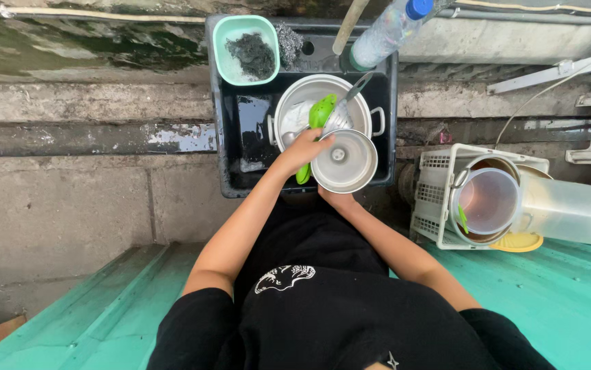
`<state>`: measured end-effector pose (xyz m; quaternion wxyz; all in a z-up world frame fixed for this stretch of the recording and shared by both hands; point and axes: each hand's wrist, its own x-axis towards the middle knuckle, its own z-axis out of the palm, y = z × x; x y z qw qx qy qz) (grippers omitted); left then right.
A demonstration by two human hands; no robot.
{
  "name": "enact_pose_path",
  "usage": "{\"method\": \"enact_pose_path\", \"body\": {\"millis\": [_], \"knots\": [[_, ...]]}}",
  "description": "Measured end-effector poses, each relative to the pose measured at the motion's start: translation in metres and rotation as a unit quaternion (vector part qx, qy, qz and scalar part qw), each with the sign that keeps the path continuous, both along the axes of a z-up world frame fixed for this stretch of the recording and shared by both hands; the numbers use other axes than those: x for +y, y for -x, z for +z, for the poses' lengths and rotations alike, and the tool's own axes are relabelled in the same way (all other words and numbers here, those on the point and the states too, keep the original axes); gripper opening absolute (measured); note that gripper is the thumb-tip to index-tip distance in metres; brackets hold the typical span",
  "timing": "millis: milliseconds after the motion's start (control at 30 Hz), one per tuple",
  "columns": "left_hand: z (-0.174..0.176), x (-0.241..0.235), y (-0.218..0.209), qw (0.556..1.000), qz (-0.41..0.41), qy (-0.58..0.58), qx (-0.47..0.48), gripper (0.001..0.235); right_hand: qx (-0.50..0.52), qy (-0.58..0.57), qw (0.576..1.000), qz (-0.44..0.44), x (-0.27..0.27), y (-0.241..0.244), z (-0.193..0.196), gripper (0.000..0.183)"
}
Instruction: The person wipes a countertop with a cloth, then moves to an outdoor sink area to wash kitchenware. They rinse a metal strainer under running water and scrub it with a sponge, then proceed to wash a metal pot.
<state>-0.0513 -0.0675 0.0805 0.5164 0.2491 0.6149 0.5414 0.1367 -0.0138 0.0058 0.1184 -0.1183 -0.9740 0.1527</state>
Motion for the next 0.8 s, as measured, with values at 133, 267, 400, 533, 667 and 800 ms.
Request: {"method": "enact_pose_path", "body": {"millis": [133,267,400,533,667,800], "knots": [[-0.086,0.016,-0.001,0.993,0.092,0.039,0.059,0.044,-0.085,0.128,0.988,0.006,0.005,0.013,0.033,0.031],[-0.117,0.018,0.012,0.983,0.171,-0.047,-0.041,0.049,-0.158,0.232,0.957,0.070,0.023,0.022,0.087,0.045],[-0.095,0.011,0.023,0.990,0.103,-0.008,-0.097,0.061,-0.144,0.323,0.920,0.170,0.034,0.028,0.123,0.068],[-0.079,0.002,0.023,0.981,0.093,0.065,-0.158,0.063,-0.192,0.365,0.898,0.154,0.040,0.024,0.141,0.061],[-0.129,0.011,0.022,0.983,0.125,0.061,-0.116,0.062,-0.219,0.408,0.885,0.051,0.055,0.030,0.179,0.041],[-0.150,0.014,0.013,0.982,0.107,0.129,0.082,0.058,-0.006,0.363,0.931,-0.034,0.086,0.071,0.241,0.024]]}}
